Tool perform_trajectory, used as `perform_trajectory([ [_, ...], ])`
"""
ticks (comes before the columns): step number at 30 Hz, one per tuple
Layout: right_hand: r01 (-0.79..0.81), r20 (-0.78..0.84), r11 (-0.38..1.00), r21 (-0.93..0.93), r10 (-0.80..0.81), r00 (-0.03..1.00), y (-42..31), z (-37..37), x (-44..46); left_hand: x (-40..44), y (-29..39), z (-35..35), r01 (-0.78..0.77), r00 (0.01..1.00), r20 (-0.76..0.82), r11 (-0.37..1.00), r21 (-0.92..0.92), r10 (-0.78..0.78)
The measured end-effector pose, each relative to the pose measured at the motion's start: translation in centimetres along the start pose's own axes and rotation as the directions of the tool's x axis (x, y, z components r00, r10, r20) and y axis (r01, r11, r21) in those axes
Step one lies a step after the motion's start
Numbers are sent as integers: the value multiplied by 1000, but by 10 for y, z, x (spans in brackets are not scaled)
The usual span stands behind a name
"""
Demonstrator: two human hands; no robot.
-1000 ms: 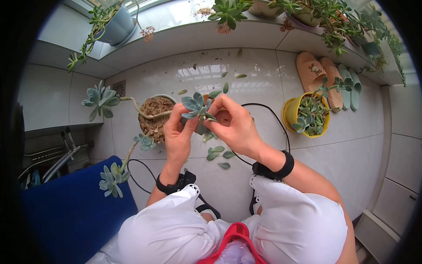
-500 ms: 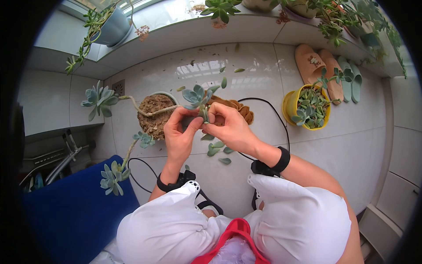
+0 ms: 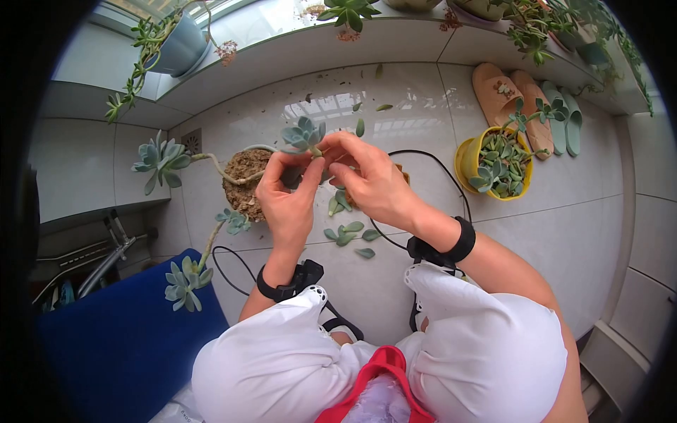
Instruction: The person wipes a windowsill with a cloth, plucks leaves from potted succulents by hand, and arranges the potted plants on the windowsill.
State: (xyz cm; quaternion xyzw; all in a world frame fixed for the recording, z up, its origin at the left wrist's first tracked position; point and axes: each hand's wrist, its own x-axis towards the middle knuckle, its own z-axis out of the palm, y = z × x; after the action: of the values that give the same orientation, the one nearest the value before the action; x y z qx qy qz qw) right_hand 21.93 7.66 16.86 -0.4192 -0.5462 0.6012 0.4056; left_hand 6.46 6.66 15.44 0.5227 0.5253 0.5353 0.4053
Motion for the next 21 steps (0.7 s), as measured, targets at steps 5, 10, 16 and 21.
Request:
perform_trajectory([
  [5,8,-12,999,38,-8,1000,6,2,0,2,-4,-5,-108,994,-26,992,63,109],
  [10,-79,-101,997,13,80,992,2,3,-3,-13,-6,-20,4,1000,28,999,-48,-3],
  [16,-215,-181,974,74,225,958,14,-10,-7,-52,-44,-34,18,926,374,995,94,-52],
  [21,-340,-93,940,-22,337,937,1,-3,-12,-88,-61,-42,-90,846,531,964,251,-59],
])
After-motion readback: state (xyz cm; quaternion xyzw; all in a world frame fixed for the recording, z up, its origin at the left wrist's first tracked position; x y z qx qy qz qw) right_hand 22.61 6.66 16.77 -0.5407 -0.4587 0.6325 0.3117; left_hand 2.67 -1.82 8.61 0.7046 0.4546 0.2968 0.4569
